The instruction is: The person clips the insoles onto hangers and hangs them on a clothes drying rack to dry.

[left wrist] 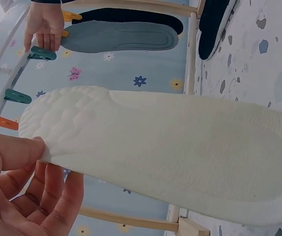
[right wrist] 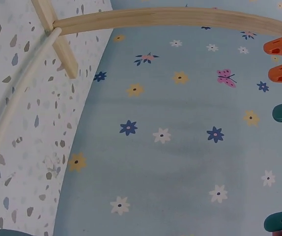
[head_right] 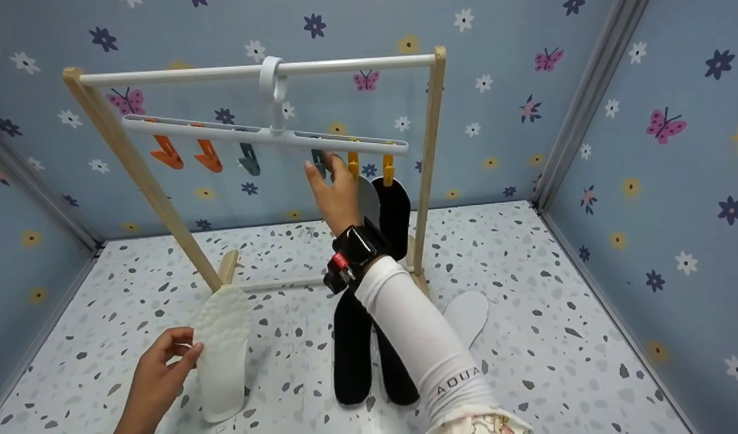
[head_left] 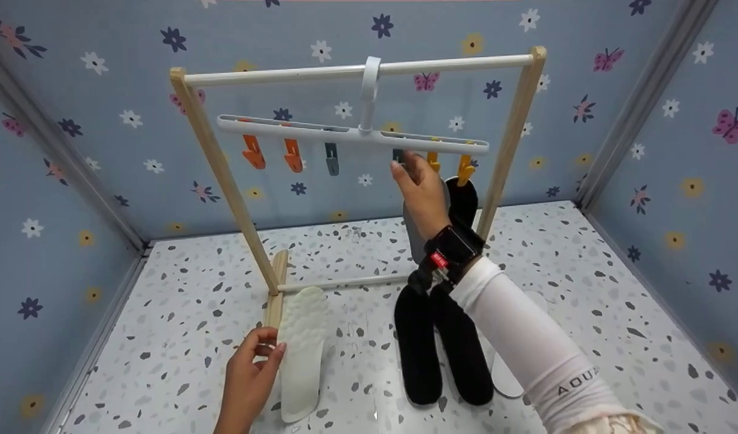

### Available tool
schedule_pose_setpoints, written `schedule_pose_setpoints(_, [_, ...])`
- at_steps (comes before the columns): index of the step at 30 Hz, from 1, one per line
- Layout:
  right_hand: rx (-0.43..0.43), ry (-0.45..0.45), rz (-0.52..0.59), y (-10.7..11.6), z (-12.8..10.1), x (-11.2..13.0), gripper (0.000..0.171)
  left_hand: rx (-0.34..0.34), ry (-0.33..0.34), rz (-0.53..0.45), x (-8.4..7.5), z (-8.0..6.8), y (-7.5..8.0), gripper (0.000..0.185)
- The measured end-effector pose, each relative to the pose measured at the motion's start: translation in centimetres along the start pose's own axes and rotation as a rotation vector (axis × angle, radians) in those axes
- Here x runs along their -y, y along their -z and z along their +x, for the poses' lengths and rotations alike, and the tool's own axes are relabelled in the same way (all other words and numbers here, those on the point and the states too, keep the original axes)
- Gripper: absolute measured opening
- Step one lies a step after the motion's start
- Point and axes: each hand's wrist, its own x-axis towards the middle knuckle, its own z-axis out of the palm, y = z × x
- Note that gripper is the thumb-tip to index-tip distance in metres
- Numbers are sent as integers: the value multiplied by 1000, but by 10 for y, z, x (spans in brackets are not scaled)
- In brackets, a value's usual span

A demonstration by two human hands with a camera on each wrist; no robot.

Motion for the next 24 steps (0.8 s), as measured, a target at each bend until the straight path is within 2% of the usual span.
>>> schedule_pose_setpoints(5, [18,31,-5,-2,0,0,47,-11,6,-20,-1,-3,0,21])
schedule_pose_setpoints(12, [-3,43,-5,1,1,-1,43,1,-3,-46,-6,-3,-1,22])
schedule_pose_setpoints(18, [10,52,-26,5,1,1,42,6,-36,-78,-11,0,-3,20])
schedule_pose_setpoints(24, [-1,64,-75,10,0,3,40,19,-75,-104,-18,1,-13,24])
